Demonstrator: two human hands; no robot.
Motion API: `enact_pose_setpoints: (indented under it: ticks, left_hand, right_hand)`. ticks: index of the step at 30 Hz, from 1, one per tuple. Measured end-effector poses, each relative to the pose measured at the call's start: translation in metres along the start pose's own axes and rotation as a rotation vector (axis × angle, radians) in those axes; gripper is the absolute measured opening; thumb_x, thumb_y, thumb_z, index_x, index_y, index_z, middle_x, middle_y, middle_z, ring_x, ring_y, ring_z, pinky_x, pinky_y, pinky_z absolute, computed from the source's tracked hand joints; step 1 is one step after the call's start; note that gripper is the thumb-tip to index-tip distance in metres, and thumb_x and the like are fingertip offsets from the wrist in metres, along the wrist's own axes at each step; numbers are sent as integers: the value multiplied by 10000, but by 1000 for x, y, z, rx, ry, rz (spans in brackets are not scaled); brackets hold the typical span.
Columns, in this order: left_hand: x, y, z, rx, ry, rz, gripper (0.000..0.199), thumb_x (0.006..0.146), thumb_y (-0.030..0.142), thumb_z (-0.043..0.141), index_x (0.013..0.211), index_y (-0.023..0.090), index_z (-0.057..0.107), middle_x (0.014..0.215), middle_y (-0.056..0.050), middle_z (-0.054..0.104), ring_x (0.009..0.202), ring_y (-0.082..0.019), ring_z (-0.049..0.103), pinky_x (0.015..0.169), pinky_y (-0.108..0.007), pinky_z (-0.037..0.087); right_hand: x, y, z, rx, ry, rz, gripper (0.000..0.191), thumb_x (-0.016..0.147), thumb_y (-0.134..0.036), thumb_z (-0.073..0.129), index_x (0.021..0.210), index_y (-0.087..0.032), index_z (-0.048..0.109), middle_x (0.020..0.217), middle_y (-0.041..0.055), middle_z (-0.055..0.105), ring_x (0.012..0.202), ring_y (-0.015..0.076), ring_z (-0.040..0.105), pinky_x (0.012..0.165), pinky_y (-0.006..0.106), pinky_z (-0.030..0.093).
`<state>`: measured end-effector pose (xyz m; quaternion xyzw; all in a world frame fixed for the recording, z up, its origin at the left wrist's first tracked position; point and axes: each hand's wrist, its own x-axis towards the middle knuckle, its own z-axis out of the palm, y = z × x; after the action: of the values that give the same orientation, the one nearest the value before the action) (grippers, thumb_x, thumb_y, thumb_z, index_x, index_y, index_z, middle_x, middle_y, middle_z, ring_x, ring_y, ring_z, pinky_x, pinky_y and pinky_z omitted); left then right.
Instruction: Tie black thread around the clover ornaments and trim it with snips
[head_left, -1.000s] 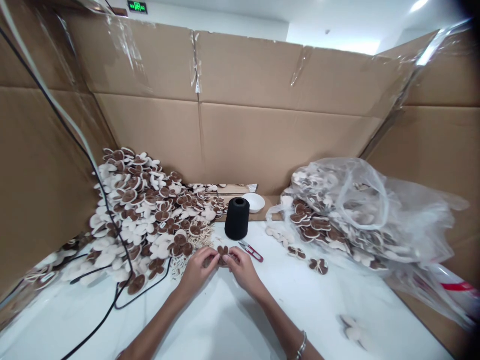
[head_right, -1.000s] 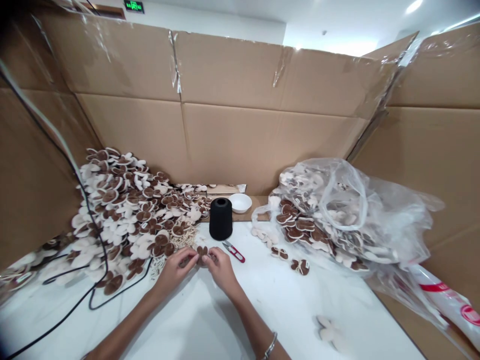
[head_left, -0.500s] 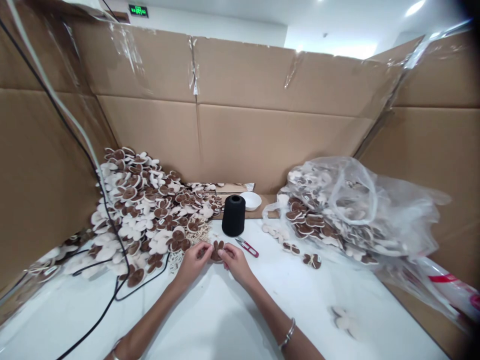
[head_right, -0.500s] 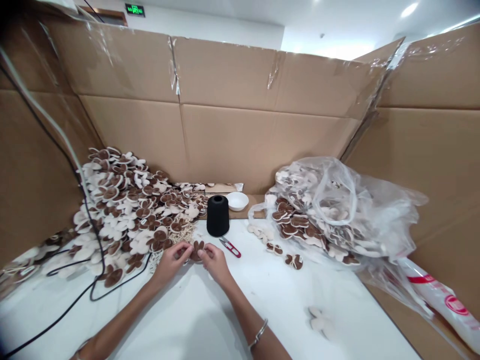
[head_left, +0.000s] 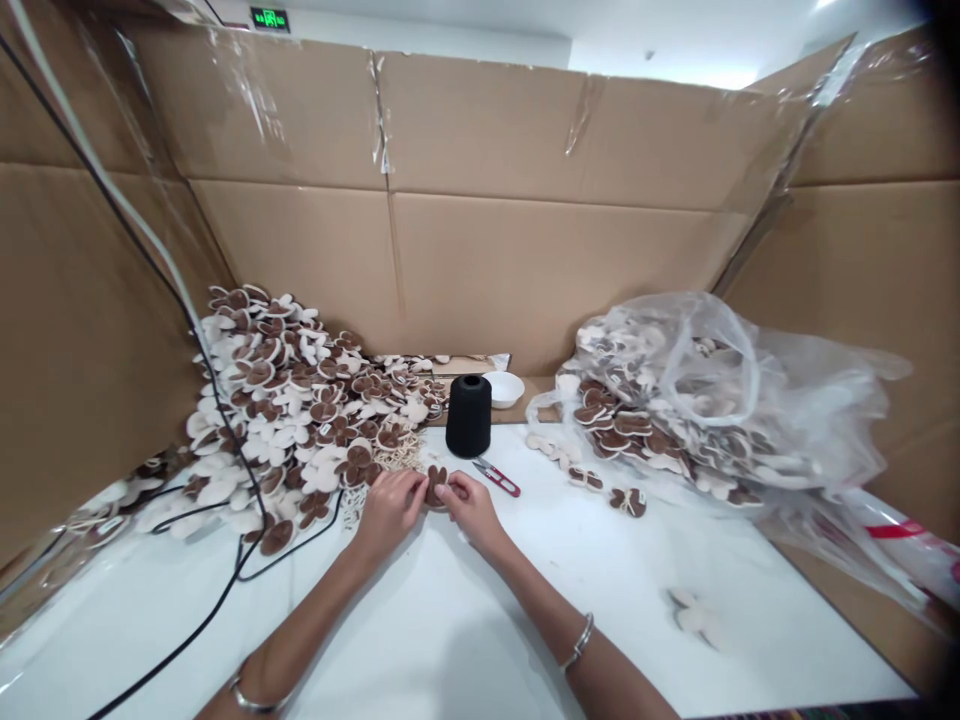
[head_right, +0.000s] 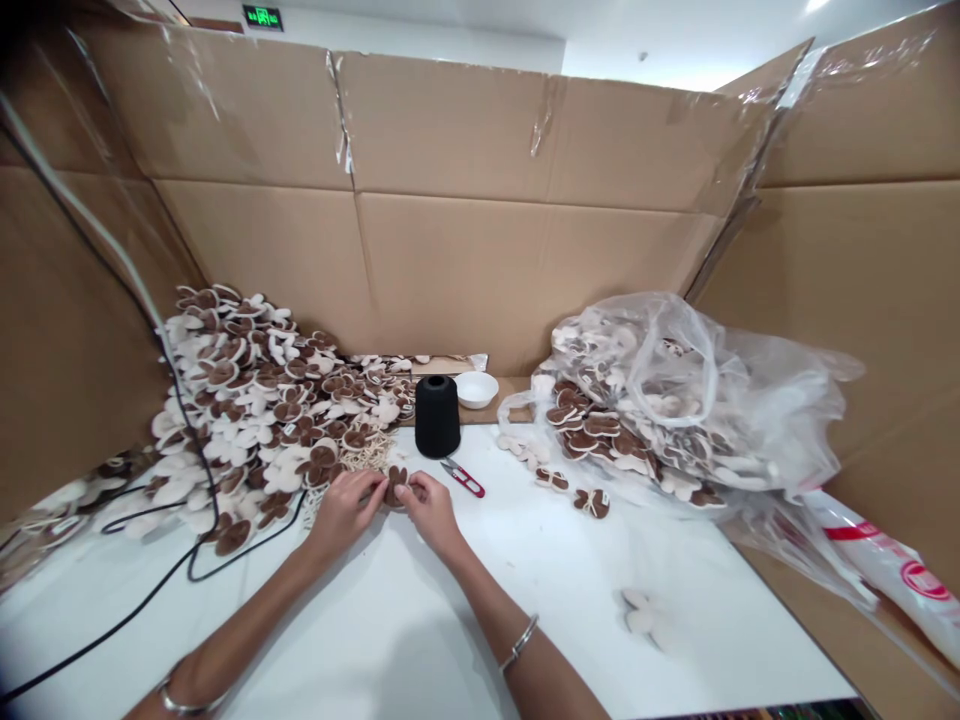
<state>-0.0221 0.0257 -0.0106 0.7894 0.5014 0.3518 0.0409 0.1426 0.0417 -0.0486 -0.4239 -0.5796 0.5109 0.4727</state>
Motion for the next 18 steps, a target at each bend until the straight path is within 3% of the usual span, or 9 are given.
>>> enact_pose_setpoints:
  ticks: [3, 9, 18]
  left_hand:
    - [0, 1, 2, -60, 31, -82, 238, 916, 331, 472, 826, 196, 646, 800, -67, 695, 756, -222, 607, 755, -341, 424]
    - [5, 0, 1, -487, -8, -326, 313, 870, 444, 531, 816, 166, 664, 748, -39, 685, 687, -180, 605, 647, -271, 463]
    - [7, -2, 1, -788, -56, -428, 367, 812, 501, 612, 801, 137, 651, 698, -14, 634, 656, -149, 576, 616, -240, 439]
  right_hand:
    - [0, -3, 1, 66, -10, 32, 352, 762, -512, 629, 703, -196, 484, 524, -68, 422, 446, 85, 393, 431, 209, 304]
    - [0, -14, -3, 135, -49, 52, 364, 752, -521, 644, 692, -193, 497, 513, -67, 450, 413, 74, 394, 412, 207, 290]
    - [2, -14, -8, 184, -86, 96, 366, 761, -523, 647, 836, -167, 613, 540, -51, 505, 417, 73, 414, 406, 201, 302]
